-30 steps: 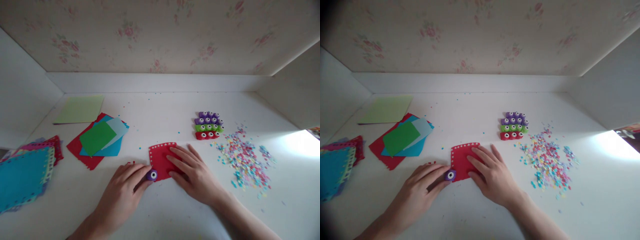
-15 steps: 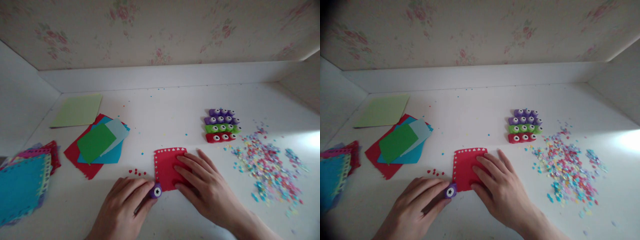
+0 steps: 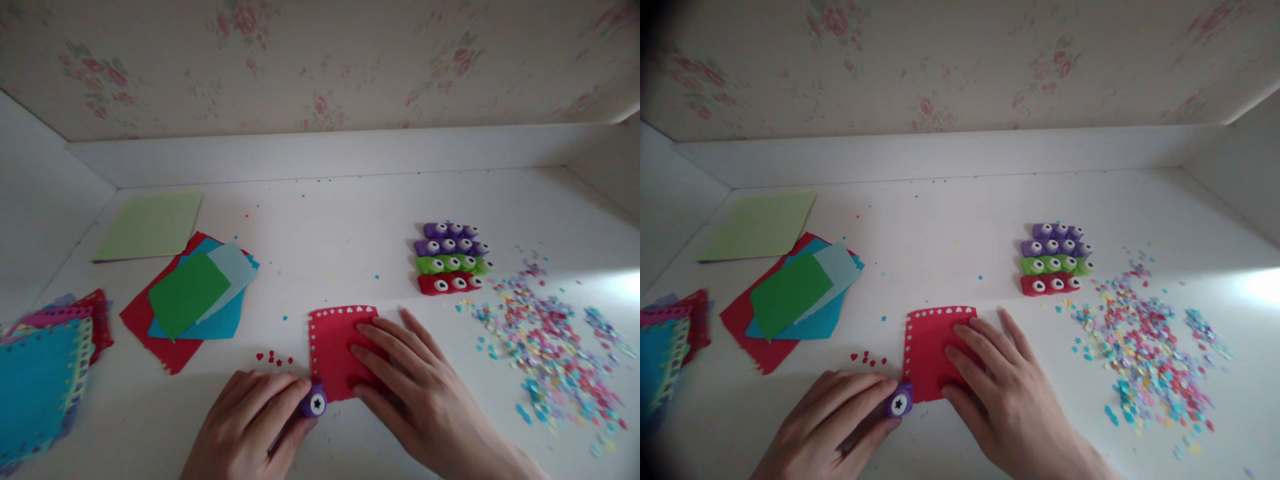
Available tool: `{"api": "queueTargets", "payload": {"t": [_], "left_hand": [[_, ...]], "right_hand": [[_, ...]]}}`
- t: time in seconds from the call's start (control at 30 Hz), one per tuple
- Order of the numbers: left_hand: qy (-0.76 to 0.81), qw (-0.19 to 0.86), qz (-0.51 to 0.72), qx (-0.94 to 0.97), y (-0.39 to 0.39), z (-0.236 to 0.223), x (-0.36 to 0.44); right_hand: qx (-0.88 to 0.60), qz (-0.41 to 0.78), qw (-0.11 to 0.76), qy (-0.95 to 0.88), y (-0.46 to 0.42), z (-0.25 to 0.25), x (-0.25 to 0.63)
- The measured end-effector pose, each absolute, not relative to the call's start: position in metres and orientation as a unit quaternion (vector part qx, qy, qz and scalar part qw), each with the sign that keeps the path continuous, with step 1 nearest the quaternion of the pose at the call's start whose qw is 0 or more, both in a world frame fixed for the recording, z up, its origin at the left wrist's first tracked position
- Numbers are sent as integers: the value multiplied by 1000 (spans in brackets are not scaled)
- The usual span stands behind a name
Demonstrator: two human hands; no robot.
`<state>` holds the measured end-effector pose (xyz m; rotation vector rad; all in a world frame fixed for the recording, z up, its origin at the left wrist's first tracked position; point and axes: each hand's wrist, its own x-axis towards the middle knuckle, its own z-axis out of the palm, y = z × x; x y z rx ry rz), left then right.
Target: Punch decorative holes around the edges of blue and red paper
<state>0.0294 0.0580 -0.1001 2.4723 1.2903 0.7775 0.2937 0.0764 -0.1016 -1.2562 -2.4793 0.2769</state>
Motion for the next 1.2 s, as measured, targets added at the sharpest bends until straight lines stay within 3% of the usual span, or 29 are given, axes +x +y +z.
{"api": "queueTargets", "payload": {"t": [1.2], "left_hand": [[438,134,260,850,57,-99,30]], "right_hand": [[-434,95,161,-881,76,-100,294]]}}
